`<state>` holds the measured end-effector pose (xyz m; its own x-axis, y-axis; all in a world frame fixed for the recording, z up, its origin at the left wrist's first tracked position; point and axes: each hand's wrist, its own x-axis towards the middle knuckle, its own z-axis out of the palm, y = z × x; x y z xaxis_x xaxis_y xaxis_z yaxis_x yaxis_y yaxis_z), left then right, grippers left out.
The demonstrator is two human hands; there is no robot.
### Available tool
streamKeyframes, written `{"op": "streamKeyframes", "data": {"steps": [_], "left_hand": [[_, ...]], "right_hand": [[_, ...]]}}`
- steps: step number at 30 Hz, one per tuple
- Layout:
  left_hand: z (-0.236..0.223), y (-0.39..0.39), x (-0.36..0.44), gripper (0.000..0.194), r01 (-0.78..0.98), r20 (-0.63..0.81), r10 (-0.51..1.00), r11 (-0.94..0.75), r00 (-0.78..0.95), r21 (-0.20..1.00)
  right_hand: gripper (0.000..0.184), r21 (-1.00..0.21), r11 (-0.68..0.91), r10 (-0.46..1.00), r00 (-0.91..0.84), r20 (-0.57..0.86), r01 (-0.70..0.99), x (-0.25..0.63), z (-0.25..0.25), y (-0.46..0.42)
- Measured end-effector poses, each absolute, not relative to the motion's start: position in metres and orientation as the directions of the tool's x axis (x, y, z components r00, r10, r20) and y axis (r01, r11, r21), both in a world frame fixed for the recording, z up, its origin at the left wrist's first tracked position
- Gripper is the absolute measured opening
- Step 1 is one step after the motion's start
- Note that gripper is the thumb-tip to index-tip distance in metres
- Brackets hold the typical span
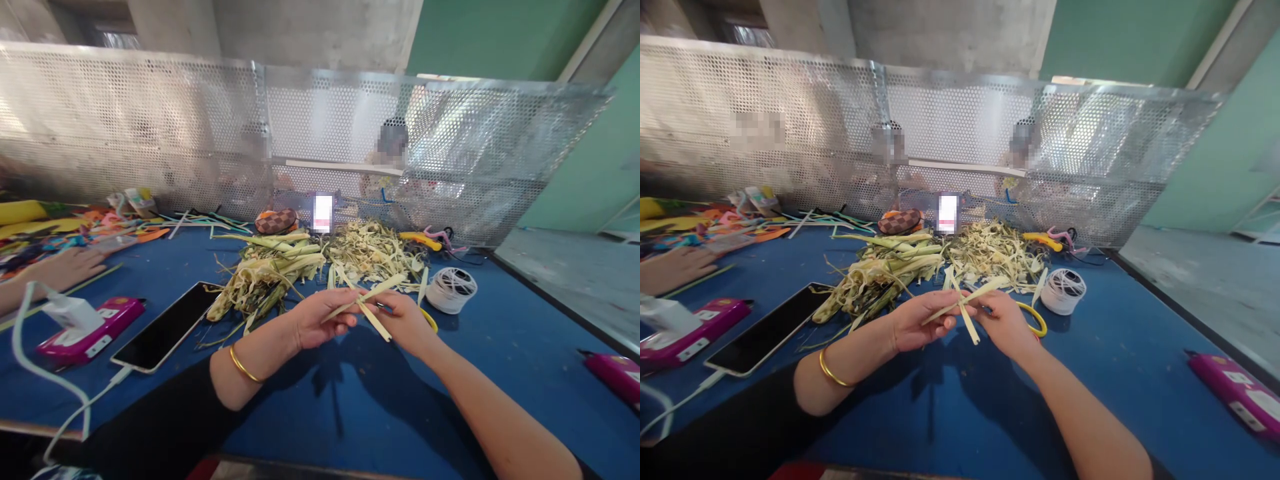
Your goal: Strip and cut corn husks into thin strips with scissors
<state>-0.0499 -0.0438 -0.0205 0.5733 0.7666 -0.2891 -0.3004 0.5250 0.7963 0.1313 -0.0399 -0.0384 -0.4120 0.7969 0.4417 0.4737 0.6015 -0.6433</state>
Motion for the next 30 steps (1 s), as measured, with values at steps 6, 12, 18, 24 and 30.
{"op": "streamKeyframes", "data": {"steps": [6,12,18,24,30], "left_hand": [[-0.020,-0.048,-0.043,0.010,-0.342,-0.290,0.837,0.472,0.465,0.813],[-0.015,-0.051,-0.042,0.005,-0.402,-0.300,0.837,0.496,0.457,0.770],[-0.019,-0.050,-0.041,0.016,-0.314,-0.312,0.828,0.485,0.467,0.817],[-0.019,-0.049,-0.040,0.024,-0.277,-0.344,0.834,0.485,0.431,0.829],[-0.014,-0.049,-0.043,0.025,-0.267,-0.329,0.824,0.483,0.462,0.834]], "right_hand": [[0.022,-0.147,0.721,0.609,-0.518,0.601,0.677,0.131,-0.041,-0.043],[0.019,-0.013,0.699,0.528,-0.503,0.684,0.715,0.125,-0.046,-0.046],[0.020,-0.162,0.685,0.618,-0.448,0.646,0.711,0.127,-0.050,-0.042],[0.020,-0.212,0.708,0.628,-0.463,0.626,0.674,0.126,-0.055,-0.041],[0.022,-0.374,0.680,0.709,-0.435,0.554,0.631,0.129,-0.055,-0.037]]}}
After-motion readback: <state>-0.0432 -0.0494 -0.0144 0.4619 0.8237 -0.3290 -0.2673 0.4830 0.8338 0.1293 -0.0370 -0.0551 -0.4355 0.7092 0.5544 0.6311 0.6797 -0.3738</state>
